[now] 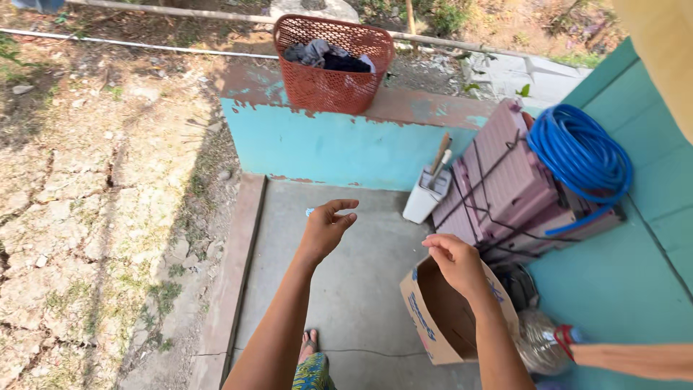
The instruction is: The person takes wet clothes from a laundry basket, places them on hangers, and hangs them on a clothesline. Items handled include a red shirt, a beige towel, a brown skirt, and a dark blue Adidas shirt.
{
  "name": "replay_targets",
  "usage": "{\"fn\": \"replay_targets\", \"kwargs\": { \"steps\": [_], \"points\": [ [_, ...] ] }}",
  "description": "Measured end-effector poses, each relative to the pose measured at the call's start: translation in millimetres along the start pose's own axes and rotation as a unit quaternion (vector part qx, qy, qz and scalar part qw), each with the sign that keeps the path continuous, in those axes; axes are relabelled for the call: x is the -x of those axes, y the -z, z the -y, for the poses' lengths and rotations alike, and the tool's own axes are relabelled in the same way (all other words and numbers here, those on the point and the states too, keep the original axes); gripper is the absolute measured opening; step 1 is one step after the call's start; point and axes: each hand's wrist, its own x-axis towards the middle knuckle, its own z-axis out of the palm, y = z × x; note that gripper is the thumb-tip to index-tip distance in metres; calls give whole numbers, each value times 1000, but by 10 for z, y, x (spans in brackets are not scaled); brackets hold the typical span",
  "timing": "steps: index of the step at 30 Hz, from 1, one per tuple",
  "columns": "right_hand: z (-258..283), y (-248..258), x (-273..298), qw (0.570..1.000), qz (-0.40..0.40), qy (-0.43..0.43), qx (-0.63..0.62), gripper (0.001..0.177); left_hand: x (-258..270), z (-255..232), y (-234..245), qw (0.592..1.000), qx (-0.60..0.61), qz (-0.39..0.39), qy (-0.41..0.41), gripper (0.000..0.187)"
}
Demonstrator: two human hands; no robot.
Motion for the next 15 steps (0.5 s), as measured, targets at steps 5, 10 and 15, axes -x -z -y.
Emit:
{"fn": "replay_targets", "kwargs": {
  "steps": [5, 10, 15],
  "points": [
    [76, -533, -1042, 993, 101, -64, -5, 19, -828, 53, 644, 997, -6, -73, 22, 34],
    [-34, -742, -1780, 989, 134, -68, 5, 19, -1430, 232, 861, 989, 74, -122, 38, 30],
    [-555, -922, -2684, 989, 127, -65, -31, 21, -1984, 497, 898, 989, 31, -122, 79, 29]
  ]
}}
